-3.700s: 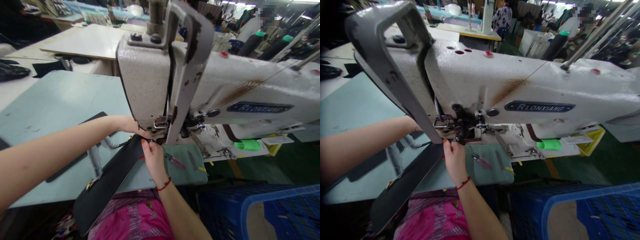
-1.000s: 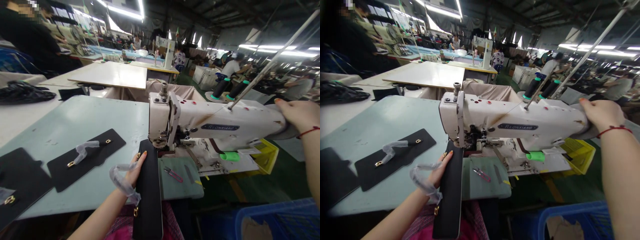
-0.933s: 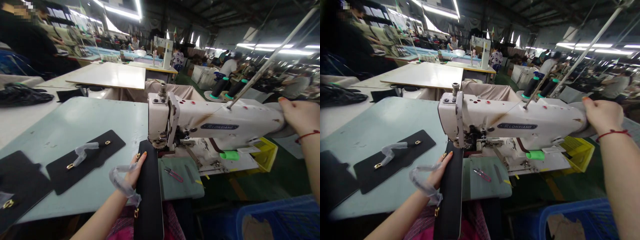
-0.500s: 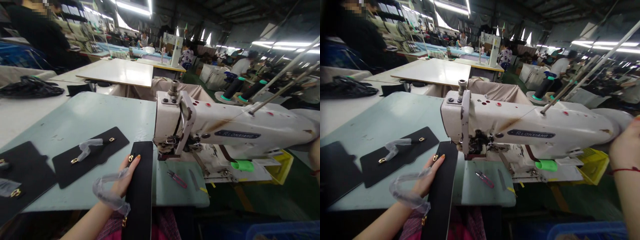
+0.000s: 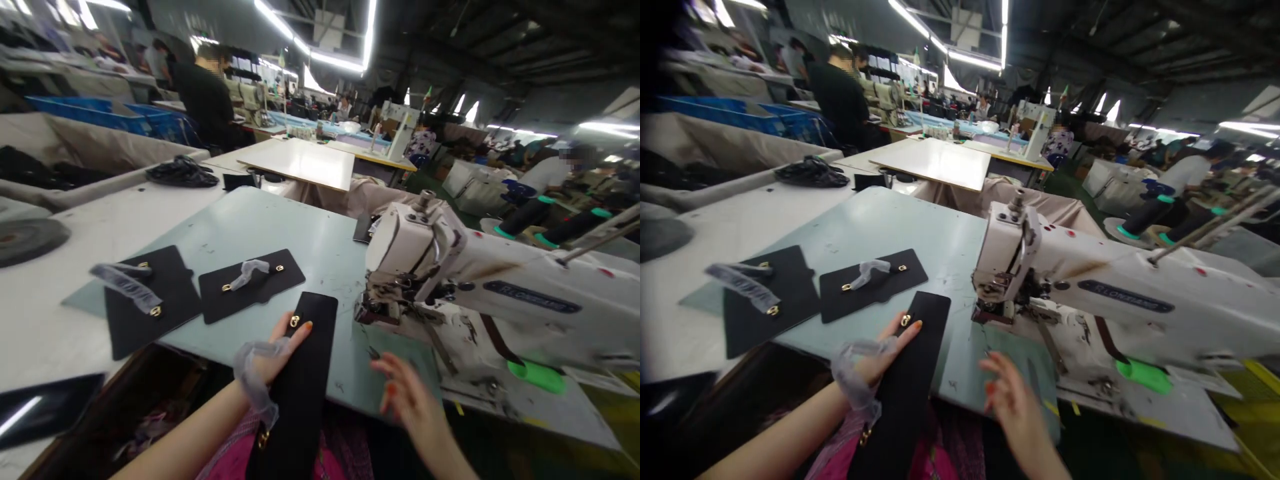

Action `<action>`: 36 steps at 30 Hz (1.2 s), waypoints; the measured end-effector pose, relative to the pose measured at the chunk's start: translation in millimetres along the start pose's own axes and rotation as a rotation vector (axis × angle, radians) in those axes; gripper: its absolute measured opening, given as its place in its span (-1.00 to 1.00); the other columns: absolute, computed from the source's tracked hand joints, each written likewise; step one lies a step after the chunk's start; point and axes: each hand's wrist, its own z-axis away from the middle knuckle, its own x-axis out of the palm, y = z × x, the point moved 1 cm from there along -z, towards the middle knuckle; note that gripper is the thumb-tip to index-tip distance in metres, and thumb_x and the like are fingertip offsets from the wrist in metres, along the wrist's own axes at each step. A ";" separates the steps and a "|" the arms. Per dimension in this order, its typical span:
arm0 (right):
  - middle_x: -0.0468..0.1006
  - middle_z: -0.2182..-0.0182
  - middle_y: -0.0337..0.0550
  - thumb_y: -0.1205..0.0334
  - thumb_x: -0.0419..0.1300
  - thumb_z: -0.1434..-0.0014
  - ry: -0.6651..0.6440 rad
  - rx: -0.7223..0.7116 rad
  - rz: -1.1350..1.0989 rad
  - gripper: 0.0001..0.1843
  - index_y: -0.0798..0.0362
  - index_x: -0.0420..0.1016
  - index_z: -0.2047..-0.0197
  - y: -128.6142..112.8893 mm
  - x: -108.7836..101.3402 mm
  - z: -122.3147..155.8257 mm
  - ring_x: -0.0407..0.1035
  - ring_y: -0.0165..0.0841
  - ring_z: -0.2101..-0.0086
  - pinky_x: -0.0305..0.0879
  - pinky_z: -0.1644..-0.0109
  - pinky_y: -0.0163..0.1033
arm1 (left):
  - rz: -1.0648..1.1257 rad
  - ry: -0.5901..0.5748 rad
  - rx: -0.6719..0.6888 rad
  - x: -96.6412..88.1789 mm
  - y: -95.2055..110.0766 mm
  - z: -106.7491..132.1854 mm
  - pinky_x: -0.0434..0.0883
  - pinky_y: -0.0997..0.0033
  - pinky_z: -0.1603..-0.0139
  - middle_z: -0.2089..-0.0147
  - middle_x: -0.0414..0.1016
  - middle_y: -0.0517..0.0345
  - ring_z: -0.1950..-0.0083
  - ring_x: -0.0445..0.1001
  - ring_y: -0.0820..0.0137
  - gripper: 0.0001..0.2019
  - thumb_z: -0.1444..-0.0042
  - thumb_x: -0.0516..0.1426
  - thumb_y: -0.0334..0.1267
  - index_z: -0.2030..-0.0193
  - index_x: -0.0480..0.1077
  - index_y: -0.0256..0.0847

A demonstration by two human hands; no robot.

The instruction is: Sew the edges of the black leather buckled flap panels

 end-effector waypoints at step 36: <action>0.46 -0.07 0.16 -0.08 -0.04 -0.27 -0.051 -0.351 0.236 -0.42 0.22 0.32 -0.14 95.5 171.4 -115.8 0.37 -0.06 -0.07 0.26 -0.20 0.05 | -2.018 0.244 0.330 -384.1 -32.4 147.0 -0.03 -0.13 -0.38 -0.18 0.43 -0.01 -0.40 0.13 0.05 -0.51 -0.28 0.00 -0.42 -0.33 0.24 -0.03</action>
